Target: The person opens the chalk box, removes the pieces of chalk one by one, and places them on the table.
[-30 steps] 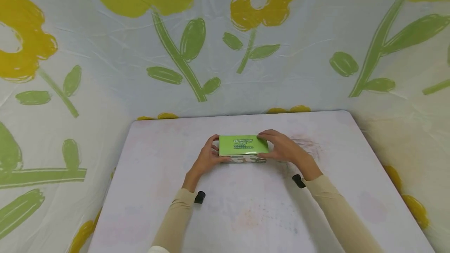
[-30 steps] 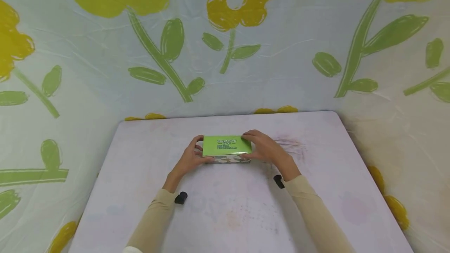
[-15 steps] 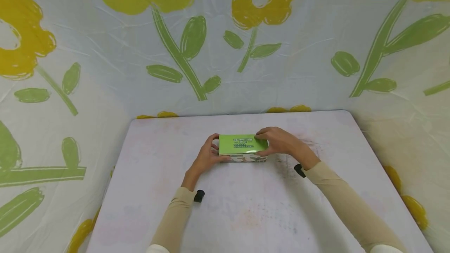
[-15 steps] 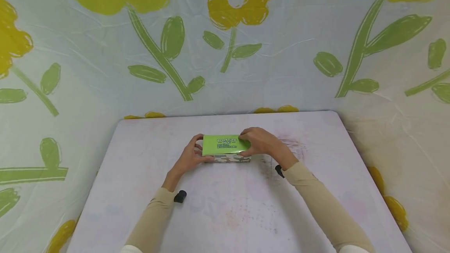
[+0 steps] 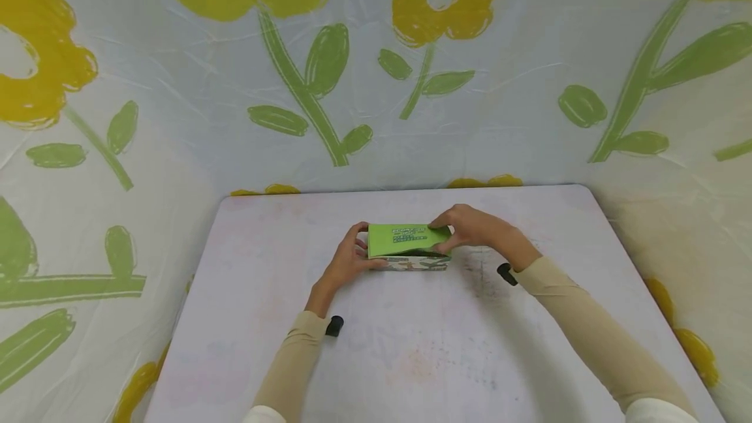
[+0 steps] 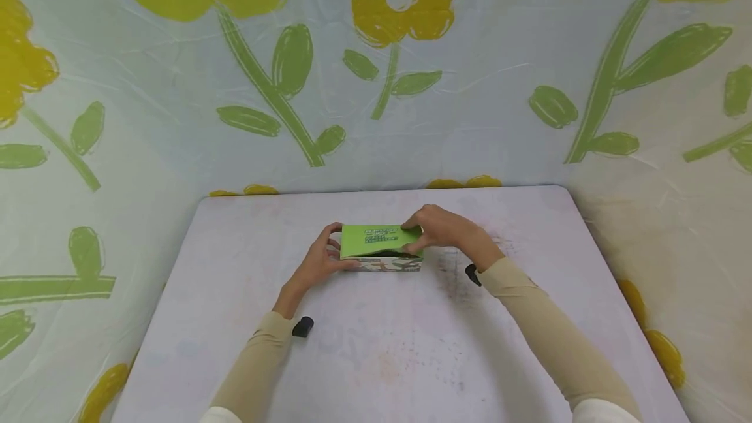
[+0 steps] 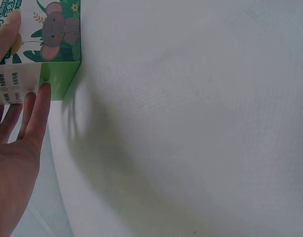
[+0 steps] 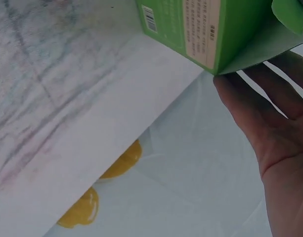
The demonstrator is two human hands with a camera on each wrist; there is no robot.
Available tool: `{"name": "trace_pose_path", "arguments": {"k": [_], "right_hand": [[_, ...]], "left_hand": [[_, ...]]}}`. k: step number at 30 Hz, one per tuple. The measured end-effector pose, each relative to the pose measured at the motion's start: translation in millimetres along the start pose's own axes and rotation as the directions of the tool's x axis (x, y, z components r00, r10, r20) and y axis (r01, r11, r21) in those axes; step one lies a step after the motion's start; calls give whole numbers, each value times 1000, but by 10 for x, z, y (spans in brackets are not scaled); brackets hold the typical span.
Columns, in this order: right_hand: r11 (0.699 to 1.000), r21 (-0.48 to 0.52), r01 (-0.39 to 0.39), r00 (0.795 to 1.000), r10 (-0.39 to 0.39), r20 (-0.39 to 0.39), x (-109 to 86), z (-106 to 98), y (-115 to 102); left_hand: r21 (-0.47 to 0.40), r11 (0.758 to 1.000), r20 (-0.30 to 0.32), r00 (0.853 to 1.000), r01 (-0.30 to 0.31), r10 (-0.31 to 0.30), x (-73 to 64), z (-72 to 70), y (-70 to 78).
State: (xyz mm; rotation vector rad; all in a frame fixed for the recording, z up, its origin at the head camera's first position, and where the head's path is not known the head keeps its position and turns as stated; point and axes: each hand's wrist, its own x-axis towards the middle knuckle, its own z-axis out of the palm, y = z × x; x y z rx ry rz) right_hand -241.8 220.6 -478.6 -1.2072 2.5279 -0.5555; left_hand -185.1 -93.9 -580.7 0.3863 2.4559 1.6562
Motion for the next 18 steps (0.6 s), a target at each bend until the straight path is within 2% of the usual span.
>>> {"name": "trace_pose_path", "arguments": {"k": [6,10,15,18], "right_hand": [[977,193,-89,996,87,17,-31,-82,80],[952,282,-115,992,126,-21,-94,-40,133],[897,420,-136,977,192,-94,-246,100,167],[849,514,-123,967,219,-131,-303,182,187]], "left_hand": [[-1,1000,17,1000,10,-10,8,-9,-6],[-11,1000,22,1000,5,-5,9,-1,-17],[-18,1000,27,1000,1,-1,1,-3,-13],[-12,1000,17,1000,11,-11,-2,-10,-2]]}}
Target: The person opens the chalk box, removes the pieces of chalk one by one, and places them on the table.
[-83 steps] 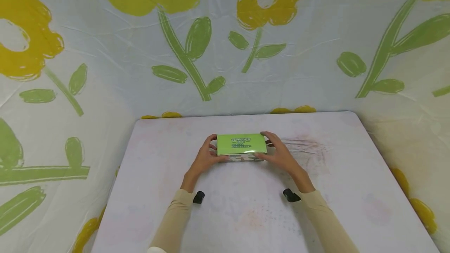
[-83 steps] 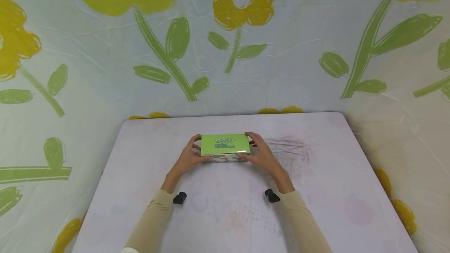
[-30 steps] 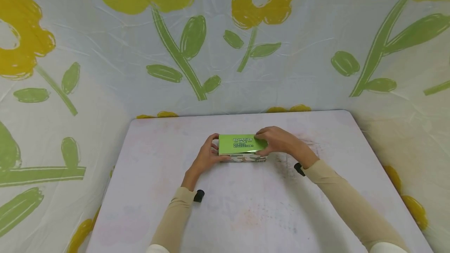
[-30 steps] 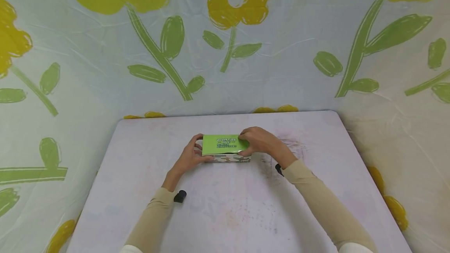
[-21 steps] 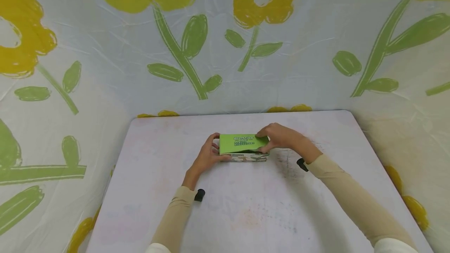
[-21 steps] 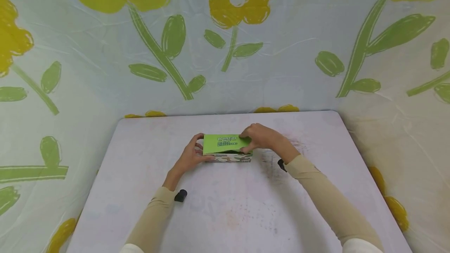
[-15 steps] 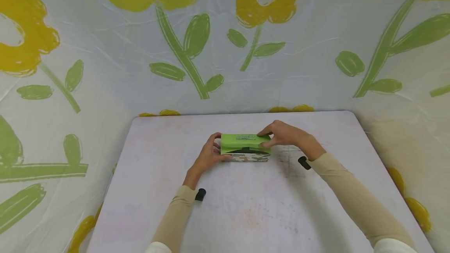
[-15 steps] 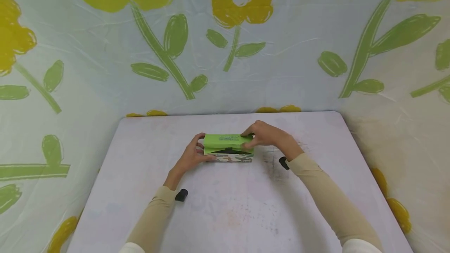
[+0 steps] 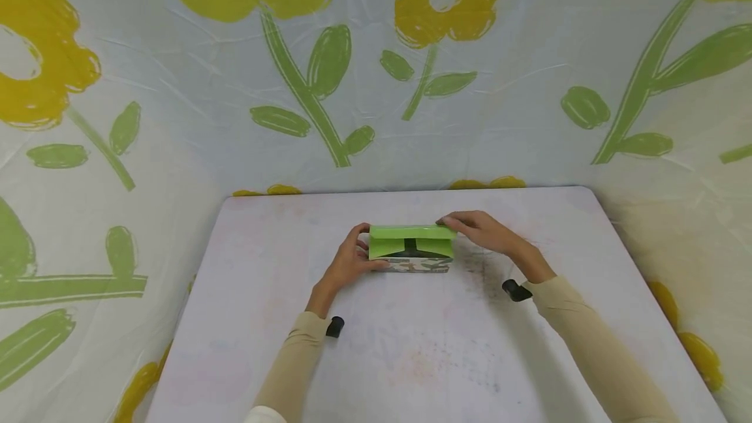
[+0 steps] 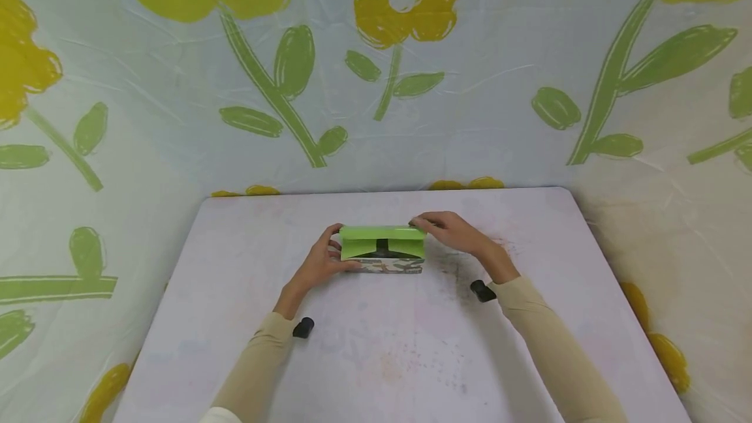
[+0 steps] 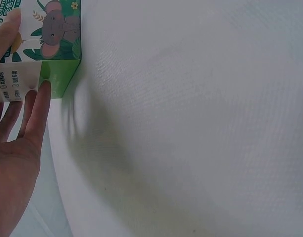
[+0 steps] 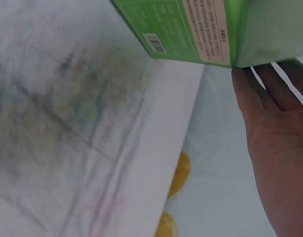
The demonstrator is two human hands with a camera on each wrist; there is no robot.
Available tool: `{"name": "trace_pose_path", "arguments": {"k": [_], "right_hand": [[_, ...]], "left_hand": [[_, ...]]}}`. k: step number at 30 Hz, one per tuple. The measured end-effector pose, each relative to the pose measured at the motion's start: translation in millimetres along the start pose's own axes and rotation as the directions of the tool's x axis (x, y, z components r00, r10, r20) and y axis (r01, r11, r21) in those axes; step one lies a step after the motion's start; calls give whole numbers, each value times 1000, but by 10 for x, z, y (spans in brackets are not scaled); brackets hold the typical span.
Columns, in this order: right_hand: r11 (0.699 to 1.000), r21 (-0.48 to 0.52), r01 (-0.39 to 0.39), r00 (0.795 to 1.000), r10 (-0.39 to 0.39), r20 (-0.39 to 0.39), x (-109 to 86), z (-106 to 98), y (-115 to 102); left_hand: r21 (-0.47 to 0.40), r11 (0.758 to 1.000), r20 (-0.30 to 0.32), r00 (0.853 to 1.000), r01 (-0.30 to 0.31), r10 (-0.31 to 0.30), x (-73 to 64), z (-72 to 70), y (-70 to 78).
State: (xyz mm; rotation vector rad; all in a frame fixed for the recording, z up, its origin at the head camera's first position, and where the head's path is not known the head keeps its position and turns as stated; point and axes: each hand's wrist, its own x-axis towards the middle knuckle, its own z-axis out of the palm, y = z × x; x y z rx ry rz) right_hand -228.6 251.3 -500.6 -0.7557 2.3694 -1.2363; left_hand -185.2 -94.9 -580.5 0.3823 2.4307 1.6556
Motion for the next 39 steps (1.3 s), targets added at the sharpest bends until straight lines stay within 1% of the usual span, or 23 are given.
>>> {"name": "trace_pose_path", "arguments": {"k": [2,5,8,11,12,15,17,19,24,27,30,34,35,37,39], "right_hand": [[996,85,5,1000,-3,-24,-28,25,53],[988,151,42,997,-32,-67,-49,66,141],[982,156,107,989,-89,-118,-56,116,235],[982,149,115,979,-87,-184,-54,165,289],[982,158,107,976,-73,-207,-54,179,299],[980,193,49,962,6,-274,-51,211,304],[974,226,10,950,62,-307,-43,232,309],[970,242,-15,939,97,-331,-25,249,315],[965,261,-25,915,128,-383,54,289,310],[958,285,-47,895,167,-414,114,315,294],[943,321,-85,872,226,-434,166,338,248],[923,356,-148,848,303,-434,179,346,35],[917,364,-165,843,322,-430,185,349,19],[910,369,-192,831,350,-432,191,368,34],[904,371,-213,820,372,-436,215,400,130]], "left_hand": [[2,1000,-2,1000,6,-6,-1,0,4],[0,1000,0,1000,10,-10,1,0,7],[0,1000,2,1000,9,-9,-1,0,10],[3,1000,0,1000,14,-14,-4,-4,13],[4,1000,0,1000,16,-16,-4,-4,13],[6,1000,2,1000,14,-14,-3,-5,12],[8,1000,6,1000,10,-10,-2,-4,10],[9,1000,7,1000,5,-5,2,-2,5],[-5,1000,6,1000,11,-11,6,1,1],[-6,1000,3,1000,11,-11,6,2,8],[-3,1000,-1,1000,6,-6,10,5,9],[0,1000,-9,1000,8,-8,23,13,-8],[0,1000,-11,1000,5,-5,24,15,-11],[1,1000,-10,1000,8,-8,25,13,-16],[8,1000,-9,1000,8,-8,24,9,-16]]}}
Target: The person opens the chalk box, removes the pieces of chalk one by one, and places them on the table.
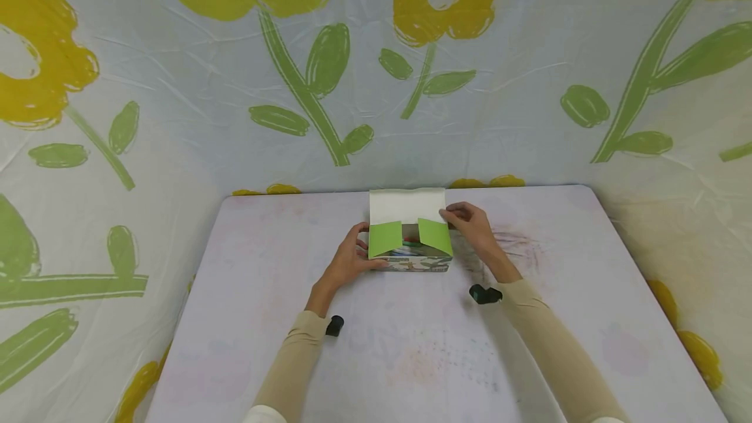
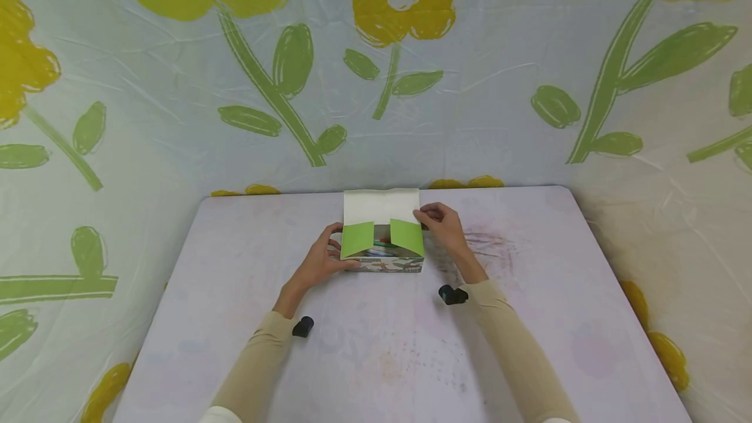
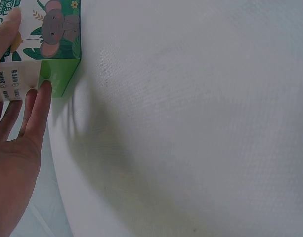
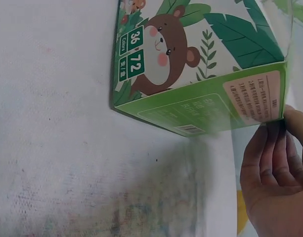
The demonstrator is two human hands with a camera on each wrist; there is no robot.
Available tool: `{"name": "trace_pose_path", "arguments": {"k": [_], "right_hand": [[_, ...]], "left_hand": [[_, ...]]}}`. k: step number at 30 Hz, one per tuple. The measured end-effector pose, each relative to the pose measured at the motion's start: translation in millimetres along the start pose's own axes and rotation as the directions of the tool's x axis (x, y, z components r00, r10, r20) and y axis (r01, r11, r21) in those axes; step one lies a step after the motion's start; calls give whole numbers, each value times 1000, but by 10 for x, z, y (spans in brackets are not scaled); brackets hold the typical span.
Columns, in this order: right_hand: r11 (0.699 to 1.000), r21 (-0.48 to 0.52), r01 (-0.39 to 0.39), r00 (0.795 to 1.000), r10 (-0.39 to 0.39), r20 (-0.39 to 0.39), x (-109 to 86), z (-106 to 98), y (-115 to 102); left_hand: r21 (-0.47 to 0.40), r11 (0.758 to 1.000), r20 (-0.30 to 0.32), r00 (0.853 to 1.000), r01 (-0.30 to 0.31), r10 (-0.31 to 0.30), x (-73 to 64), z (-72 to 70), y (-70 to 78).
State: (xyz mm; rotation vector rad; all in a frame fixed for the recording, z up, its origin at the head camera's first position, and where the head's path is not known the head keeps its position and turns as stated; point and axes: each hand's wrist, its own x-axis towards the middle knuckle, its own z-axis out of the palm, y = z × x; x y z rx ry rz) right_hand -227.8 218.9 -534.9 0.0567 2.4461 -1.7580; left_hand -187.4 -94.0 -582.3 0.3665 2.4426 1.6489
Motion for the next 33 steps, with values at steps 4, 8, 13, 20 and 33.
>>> {"name": "trace_pose_path", "arguments": {"k": [4,8,13,20,33], "right_hand": [[999,-27,-25,999,24,-40,67,32,156],[998,-53,-46,997,42,-68,81,53,187],[992,-81,-93,994,89,-57,85,49,179],[988,-74,-133,990,130,-47,37,46,112],[987,-108,120,982,-134,-131,-241,97,172]], "left_hand": [[3,1000,3,1000,-7,7,-6,-7,11],[-5,1000,2,1000,-17,17,-9,-7,25],[-3,1000,-10,1000,-19,19,-7,-4,23],[9,1000,-14,1000,-10,10,7,-3,16],[69,997,-51,998,-27,31,-96,-3,188]]}}
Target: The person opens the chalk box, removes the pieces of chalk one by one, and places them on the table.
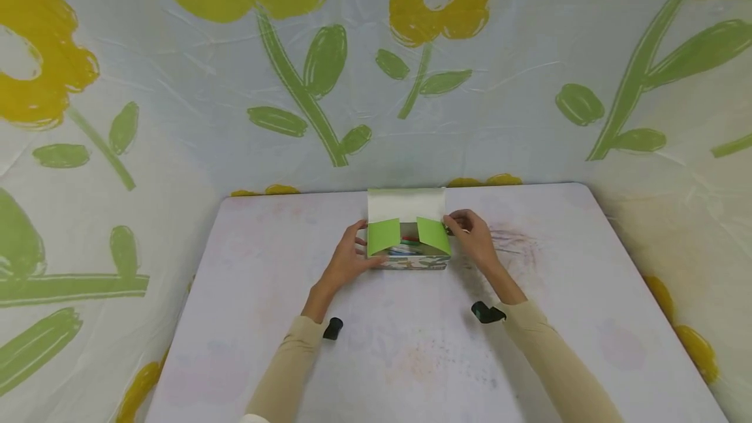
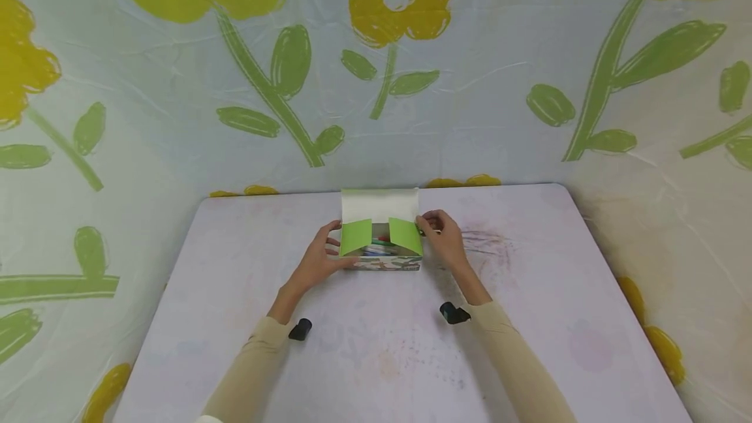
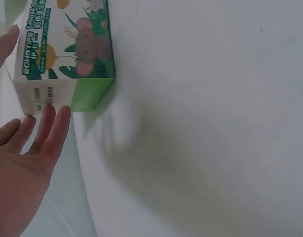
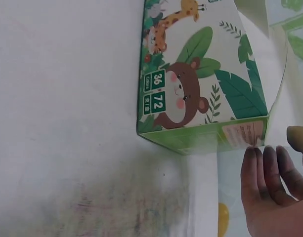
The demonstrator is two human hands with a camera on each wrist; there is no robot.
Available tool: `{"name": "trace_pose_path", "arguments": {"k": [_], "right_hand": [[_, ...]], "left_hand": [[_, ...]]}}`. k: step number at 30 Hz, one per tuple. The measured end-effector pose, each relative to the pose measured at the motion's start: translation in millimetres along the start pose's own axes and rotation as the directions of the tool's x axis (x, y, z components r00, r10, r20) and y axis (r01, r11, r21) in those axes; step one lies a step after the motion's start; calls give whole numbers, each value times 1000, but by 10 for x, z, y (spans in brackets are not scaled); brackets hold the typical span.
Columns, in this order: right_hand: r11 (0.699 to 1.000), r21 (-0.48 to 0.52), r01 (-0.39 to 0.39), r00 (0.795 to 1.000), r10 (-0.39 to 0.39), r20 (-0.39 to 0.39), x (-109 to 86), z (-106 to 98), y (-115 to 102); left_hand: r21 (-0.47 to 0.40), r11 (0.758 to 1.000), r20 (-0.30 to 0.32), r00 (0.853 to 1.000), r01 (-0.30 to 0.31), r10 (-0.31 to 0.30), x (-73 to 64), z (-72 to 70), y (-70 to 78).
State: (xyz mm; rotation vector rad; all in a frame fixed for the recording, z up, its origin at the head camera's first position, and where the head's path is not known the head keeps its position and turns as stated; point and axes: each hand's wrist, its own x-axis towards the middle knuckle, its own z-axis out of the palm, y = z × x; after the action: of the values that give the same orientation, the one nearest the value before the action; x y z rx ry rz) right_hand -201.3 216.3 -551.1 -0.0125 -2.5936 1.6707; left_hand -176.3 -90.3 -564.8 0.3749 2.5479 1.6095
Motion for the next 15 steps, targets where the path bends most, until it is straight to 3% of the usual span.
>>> {"name": "trace_pose_path", "arguments": {"k": [7,15], "right_hand": [[996,37,87,996,-88,19,-178,43,22],[976,81,203,977,-208,49,-375,130,28]], "left_hand": [[64,995,-83,993,-80,85,-50,37,82],[108,981,-172,969,-159,176,-104,134,99]]}}
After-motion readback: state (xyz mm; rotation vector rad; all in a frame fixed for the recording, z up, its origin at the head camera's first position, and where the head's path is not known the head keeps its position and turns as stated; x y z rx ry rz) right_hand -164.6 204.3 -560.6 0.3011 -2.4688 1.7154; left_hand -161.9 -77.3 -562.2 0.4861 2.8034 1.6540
